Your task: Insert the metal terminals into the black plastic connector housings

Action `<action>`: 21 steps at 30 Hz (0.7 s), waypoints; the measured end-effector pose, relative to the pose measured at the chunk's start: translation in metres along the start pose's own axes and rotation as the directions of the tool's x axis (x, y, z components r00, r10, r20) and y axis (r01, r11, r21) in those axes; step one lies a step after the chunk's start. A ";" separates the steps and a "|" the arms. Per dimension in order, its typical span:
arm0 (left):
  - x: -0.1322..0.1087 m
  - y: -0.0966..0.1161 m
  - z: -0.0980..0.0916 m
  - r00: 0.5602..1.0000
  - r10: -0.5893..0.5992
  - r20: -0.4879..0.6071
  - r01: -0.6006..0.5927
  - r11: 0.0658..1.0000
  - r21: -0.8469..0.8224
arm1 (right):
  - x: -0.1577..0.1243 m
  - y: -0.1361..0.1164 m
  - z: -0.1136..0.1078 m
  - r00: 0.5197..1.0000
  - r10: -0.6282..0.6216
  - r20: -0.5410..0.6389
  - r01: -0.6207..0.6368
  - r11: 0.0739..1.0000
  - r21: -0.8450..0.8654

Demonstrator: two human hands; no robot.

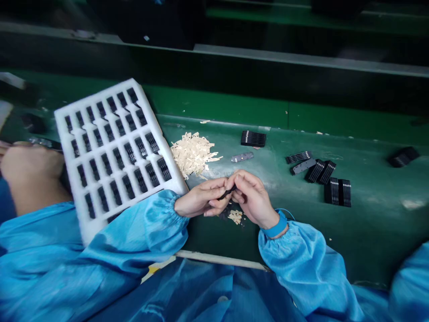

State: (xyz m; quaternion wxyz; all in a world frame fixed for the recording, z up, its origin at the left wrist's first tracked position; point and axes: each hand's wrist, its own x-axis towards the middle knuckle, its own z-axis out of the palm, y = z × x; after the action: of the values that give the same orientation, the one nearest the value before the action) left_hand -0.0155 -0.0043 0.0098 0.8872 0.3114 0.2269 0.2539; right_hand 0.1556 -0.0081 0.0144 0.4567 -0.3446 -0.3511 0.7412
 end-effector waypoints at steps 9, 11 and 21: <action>0.004 -0.002 0.002 0.977 0.137 -0.166 -0.099 0.971 0.219 | 0.002 0.002 -0.010 0.970 -0.243 -0.009 0.194 0.796 -0.573; 0.003 -0.004 0.002 0.951 0.219 -0.218 -0.119 0.911 0.396 | 0.005 0.002 -0.014 0.966 -0.257 0.030 0.210 0.710 -0.672; 0.000 0.000 0.006 0.889 0.358 -0.286 0.066 0.517 0.854 | 0.013 -0.015 -0.025 0.991 -0.094 -0.092 0.018 0.794 -0.608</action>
State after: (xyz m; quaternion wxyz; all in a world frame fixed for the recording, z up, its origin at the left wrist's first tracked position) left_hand -0.0120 -0.0069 0.0145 0.5252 0.6557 0.4818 0.2494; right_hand 0.1788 0.0138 0.0112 0.3642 -0.5048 -0.5521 0.5547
